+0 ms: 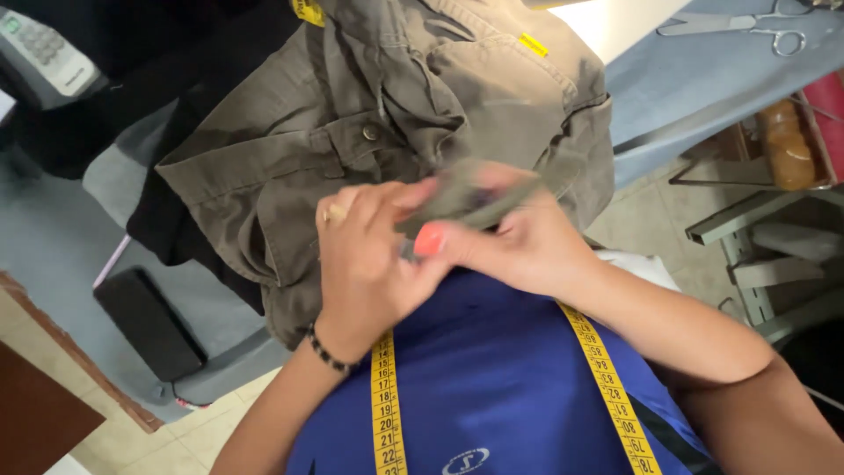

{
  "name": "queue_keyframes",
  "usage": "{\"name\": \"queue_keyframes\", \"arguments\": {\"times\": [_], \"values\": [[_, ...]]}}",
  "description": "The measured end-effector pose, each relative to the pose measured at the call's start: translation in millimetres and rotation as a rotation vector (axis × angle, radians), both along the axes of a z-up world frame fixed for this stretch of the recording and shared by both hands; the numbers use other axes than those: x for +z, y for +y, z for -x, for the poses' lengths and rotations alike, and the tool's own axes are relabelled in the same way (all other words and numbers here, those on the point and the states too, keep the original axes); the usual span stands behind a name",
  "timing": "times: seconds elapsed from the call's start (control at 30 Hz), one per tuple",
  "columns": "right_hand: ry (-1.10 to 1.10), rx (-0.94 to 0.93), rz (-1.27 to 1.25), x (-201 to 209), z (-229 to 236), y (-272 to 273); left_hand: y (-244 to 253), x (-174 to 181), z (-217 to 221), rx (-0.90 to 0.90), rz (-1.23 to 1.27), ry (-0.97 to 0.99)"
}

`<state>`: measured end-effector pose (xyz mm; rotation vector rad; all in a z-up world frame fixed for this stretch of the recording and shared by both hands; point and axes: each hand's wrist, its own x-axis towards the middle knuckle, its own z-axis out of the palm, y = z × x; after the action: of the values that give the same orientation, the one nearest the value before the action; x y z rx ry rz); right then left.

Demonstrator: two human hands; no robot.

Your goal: Measuring, trimming, and documenting repairs for a pair of pants on a sewing floor.

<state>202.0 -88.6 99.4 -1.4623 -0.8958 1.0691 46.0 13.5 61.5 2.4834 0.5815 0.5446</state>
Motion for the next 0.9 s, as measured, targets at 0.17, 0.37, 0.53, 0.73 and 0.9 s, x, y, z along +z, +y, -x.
{"name": "queue_keyframes", "arguments": {"times": [0.17,0.37,0.53,0.73,0.9], "values": [[0.036,0.017,-0.032,8.1,-27.6,4.1,15.1,1.2,9.5,0.256,0.54,0.018],[-0.37,-0.022,0.0,-47.1,-19.1,-5.5,14.7,18.8,10.2,0.759,1.137,0.492],[-0.672,-0.035,-0.171,-72.1,-13.2,-4.2,12.2,12.7,7.0,0.547,1.039,0.199],[-0.776,-0.134,-0.308,-75.2,-16.9,-17.1,-0.3,11.7,-1.7,0.859,1.142,0.085],[-0.75,-0.12,-0.275,-80.6,-19.6,-26.1,-13.8,-36.9,22.5,0.452,1.09,-0.275]]}}
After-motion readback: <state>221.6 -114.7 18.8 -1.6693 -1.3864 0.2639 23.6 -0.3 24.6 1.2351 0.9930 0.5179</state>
